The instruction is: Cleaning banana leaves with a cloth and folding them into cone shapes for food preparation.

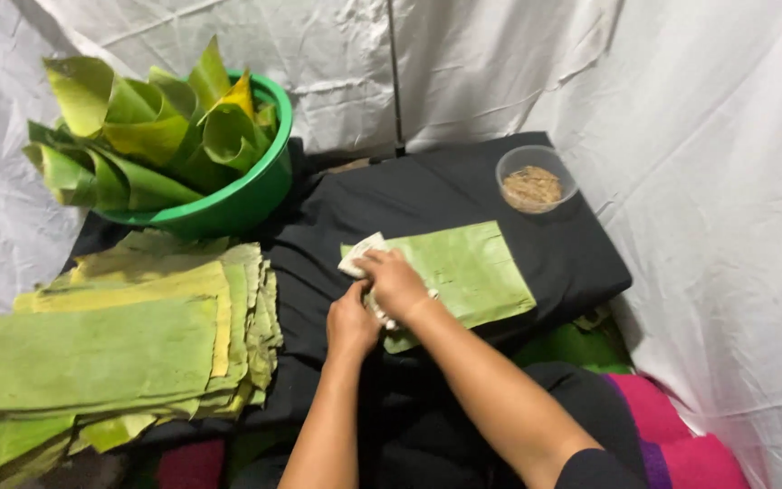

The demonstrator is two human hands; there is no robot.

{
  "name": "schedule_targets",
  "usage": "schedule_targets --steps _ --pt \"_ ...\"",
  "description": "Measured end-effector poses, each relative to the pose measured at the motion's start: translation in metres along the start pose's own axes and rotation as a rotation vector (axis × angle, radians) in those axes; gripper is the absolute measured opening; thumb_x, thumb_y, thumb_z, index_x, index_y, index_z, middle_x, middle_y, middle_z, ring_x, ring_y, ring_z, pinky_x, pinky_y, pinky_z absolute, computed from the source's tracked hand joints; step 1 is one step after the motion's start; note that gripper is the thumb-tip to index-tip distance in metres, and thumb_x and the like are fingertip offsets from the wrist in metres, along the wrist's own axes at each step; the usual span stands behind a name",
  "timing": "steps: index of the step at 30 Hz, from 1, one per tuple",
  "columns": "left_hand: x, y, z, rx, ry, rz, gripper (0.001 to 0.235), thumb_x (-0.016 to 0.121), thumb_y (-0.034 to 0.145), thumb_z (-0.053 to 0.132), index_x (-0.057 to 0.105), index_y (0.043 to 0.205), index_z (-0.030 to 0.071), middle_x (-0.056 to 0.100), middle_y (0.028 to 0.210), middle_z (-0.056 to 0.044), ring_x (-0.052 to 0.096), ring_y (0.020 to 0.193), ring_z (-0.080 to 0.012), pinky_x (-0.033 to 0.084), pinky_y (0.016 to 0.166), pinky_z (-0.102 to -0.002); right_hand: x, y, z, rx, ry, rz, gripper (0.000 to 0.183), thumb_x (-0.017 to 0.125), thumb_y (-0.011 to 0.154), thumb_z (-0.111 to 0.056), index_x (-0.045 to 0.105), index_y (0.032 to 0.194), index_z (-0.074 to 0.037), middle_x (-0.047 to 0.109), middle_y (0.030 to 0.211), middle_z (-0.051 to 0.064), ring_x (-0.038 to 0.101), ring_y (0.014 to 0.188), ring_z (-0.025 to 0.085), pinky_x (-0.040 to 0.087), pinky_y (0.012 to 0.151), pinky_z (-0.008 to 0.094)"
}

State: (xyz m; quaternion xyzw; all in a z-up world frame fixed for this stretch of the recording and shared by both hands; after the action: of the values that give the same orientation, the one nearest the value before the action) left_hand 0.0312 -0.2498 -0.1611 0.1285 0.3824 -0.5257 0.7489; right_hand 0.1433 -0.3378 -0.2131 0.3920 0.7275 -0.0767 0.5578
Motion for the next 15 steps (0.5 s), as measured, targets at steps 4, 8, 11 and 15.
schedule_targets --steps 4,8,11,15 --pt "-0.001 -0.001 0.001 0.011 -0.04 -0.001 0.052 0.072 0.087 0.026 0.065 0.136 0.011 0.076 0.102 -0.018 0.071 0.109 -0.0377 0.057 0.092 -0.05 -0.016 -0.011 0.043 0.046 -0.073 -0.008 0.065 0.053 0.079 -0.002 0.067 0.138 -0.025 0.061 0.141 0.009 0.059 0.119 0.036 0.048 0.101 0.043" --pt "0.003 0.003 -0.007 0.058 -0.066 0.016 0.053 0.076 0.083 0.031 0.068 0.131 0.009 0.071 0.081 -0.012 0.073 0.091 -0.0346 0.057 0.08 -0.048 -0.04 -0.031 0.097 0.127 -0.153 0.05 0.062 0.056 0.079 -0.003 0.068 0.137 -0.021 0.064 0.139 0.006 0.057 0.132 0.029 0.039 0.109 0.038" --pt "0.002 0.004 -0.007 0.071 -0.085 0.029 0.053 0.076 0.084 0.03 0.068 0.132 0.008 0.069 0.078 -0.011 0.072 0.087 -0.0329 0.057 0.076 -0.046 -0.053 -0.043 0.137 0.089 -0.268 0.114 0.057 0.06 0.077 -0.003 0.07 0.131 -0.019 0.069 0.131 0.001 0.057 0.134 0.02 0.037 0.108 0.035" --pt "0.004 0.004 -0.008 0.081 -0.122 0.037 0.053 0.076 0.086 0.028 0.068 0.133 0.005 0.067 0.076 -0.01 0.071 0.082 -0.0303 0.056 0.072 -0.043 -0.071 -0.062 0.184 0.131 -0.363 0.193 0.06 0.056 0.072 -0.002 0.072 0.128 -0.019 0.072 0.123 -0.001 0.057 0.133 0.014 0.036 0.106 0.034"
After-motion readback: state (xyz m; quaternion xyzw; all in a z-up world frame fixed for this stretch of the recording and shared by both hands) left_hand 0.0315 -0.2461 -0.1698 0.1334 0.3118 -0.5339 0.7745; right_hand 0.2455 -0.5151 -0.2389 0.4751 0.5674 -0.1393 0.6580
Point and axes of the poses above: each hand's wrist, its own y-axis towards the middle knuckle, its own x-axis out of the palm, z = x × y, the point moved 3 cm from there along y, towards the middle knuckle
